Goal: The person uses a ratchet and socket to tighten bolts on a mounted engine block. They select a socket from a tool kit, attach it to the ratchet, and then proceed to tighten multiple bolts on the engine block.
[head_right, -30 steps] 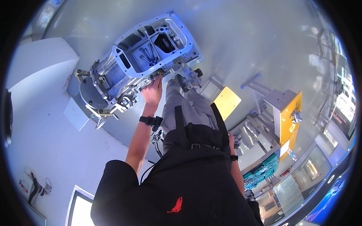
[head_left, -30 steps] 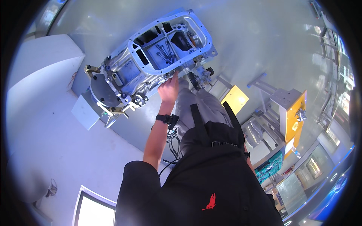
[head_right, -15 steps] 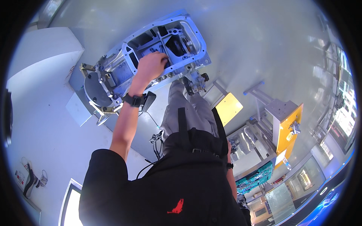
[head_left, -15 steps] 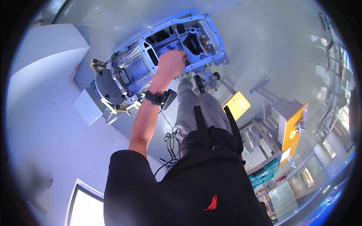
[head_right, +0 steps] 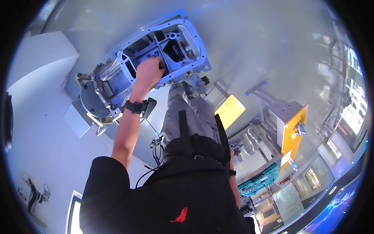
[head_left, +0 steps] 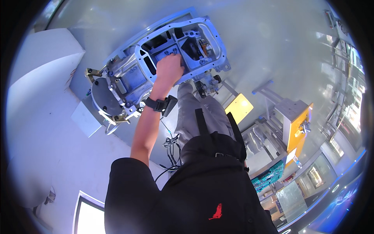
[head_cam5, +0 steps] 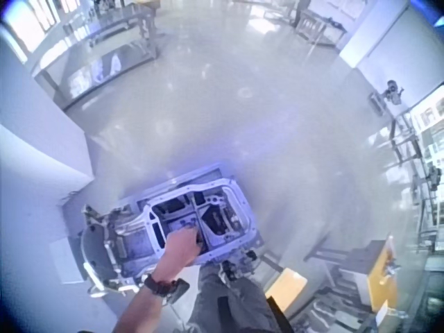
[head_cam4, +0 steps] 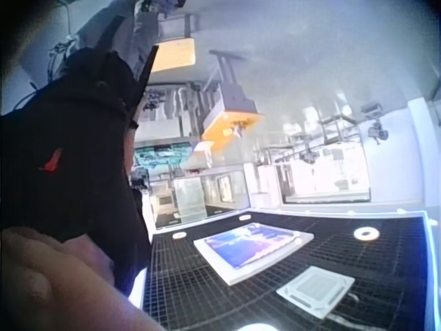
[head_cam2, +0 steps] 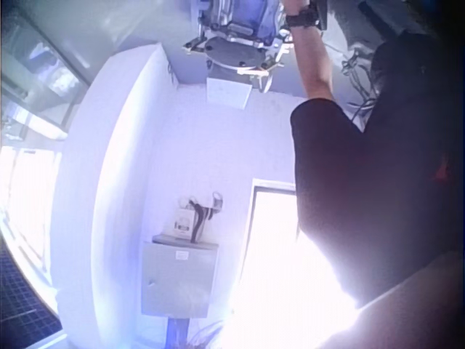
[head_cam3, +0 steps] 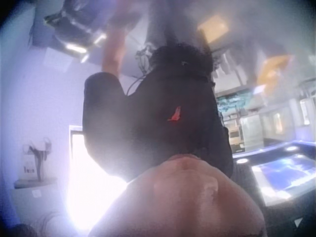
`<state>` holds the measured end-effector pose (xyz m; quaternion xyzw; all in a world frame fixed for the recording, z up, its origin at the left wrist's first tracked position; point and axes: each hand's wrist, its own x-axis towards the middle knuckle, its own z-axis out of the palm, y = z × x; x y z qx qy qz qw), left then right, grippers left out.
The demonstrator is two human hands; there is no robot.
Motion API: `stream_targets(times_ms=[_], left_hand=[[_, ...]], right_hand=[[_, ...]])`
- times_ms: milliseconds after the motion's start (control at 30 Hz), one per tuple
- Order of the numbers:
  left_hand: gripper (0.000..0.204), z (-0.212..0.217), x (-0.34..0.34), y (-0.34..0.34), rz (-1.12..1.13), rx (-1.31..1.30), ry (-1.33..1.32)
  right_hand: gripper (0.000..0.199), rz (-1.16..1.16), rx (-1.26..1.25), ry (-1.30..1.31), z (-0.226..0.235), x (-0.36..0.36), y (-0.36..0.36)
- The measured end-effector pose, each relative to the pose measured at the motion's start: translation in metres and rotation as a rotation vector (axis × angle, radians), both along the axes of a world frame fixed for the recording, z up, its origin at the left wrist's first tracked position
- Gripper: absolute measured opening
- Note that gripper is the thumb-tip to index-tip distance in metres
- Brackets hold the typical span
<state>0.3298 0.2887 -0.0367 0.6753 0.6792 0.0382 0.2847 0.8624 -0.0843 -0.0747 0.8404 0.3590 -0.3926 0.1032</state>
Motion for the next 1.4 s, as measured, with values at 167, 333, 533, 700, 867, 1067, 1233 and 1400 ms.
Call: stream_targets(times_ms=[167, 333, 533, 700, 867, 1067, 1233, 1400], left_hand=[[0.021, 0.049, 0.002, -0.027, 0.308, 0.267, -0.389], [0.023, 0.053, 0.038, -0.083, 0.373, 0.463, -0.655], [0.018, 0.008, 0.081, -0.115, 0.436, 0.444, -0.578], [0.018, -0.032, 0.124, -0.122, 0.741, 0.447, -0.531], [0.017, -0.044, 0.165, -0.100, 0.888, 0.488, -0.298], [0.018, -0.063, 0.192, -0.081, 1.075, 0.528, -0.148], [0.016, -0.070, 0.206, -0.059, 1.106, 0.516, -0.120], [0.014, -0.079, 0.203, -0.053, 1.150, 0.590, -0.065]], right_hand=[[0.040, 0.022, 0.017, -0.013, -0.001, 0.003, 0.013], [0.040, 0.072, 0.037, -0.042, -0.004, 0.010, 0.039], [0.040, 0.207, 0.098, -0.062, -0.007, 0.033, 0.115], [0.025, 0.083, 0.238, 0.235, 0.031, 0.026, 0.218], [0.036, 0.110, 0.153, 0.266, 0.012, 0.102, 0.296], [0.048, 0.040, 0.073, 0.306, 0.023, 0.164, 0.356], [0.037, -0.023, 0.092, 0.254, 0.026, 0.211, 0.365], [0.018, 0.039, -0.031, 0.247, 0.032, 0.221, 0.362]])
